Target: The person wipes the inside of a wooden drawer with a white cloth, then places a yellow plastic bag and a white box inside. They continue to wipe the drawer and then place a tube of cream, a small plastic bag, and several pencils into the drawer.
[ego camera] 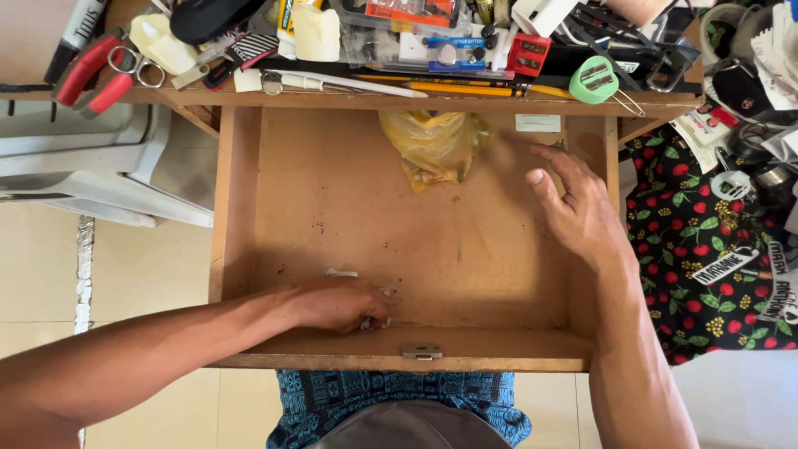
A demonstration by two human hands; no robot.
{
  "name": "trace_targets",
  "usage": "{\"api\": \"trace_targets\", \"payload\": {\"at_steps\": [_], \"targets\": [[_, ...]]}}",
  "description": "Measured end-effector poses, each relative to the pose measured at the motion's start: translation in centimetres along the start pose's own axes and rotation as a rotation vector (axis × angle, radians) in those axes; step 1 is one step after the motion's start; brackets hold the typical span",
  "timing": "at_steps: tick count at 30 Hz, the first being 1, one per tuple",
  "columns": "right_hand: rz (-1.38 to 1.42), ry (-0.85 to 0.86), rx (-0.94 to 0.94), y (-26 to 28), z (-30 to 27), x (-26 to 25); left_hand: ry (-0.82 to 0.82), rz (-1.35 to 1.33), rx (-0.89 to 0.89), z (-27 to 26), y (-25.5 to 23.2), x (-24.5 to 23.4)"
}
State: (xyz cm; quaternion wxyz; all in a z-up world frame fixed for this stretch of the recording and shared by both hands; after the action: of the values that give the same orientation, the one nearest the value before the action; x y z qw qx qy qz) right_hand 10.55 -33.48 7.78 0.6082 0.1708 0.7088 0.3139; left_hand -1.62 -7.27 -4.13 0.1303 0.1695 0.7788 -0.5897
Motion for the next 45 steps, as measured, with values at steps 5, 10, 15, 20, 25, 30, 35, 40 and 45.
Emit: {"api": "trace_targets", "payload": {"at_steps": [5, 10, 15, 20, 25, 30, 35, 40, 45], "targets": [[0.003, -0.010, 0.004, -0.2, -0.1, -0.2, 0.068, -0.201, -0.426, -1.8, 4.2, 0.3], [0.010, 0.040, 0.013, 0.4, 0.4, 1.1, -0.150, -1.136, -0.075, -1.0, 6.1, -1.7], [0.024, 0.217, -0.076, 2.8, 0.1, 4.6, -0.392, -1.414, 0.099, -0.5, 9.4, -4.2], [-0.220, 0.123, -0.218, 5.0, -0.3, 5.3, -0.616, -1.196, 0.023, -3.2, 11.1, -5.8], [-0.304, 0.170, -0.189, 5.5, -0.6, 6.0, -0.615, -0.645, -0.355, -6.4, 9.6, -7.0], [-0.333, 0.147, -0.231, 6.5, -1.0, 5.9, -0.392, 0.123, -0.526, -6.8, 5.1, -6.2], [-0.343, 0.138, -0.256, 6.7, -1.1, 6.1, -0.348, 0.477, -0.293, -6.2, -0.1, -4.6], [-0.353, 0.135, -0.272, 7.2, -0.8, 6.4, -0.301, 0.253, -0.549, -5.3, -0.2, -4.5], [-0.500, 0.078, -0.312, 7.1, -0.4, 6.0, -0.323, 0.517, -0.701, -5.6, -0.1, -5.4]]}}
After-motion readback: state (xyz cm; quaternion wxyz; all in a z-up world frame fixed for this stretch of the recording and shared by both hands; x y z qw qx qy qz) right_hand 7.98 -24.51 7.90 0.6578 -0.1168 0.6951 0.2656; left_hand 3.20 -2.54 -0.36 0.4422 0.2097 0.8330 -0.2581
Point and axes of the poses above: each hand's wrist, its own z-axis towards the middle knuckle, its own x-axis out of the palm, y = z × x, the point moved 9 cm from there along z, towards the middle knuckle, and after that the axes turned 12 degrees about y, right-handed, at the moved point
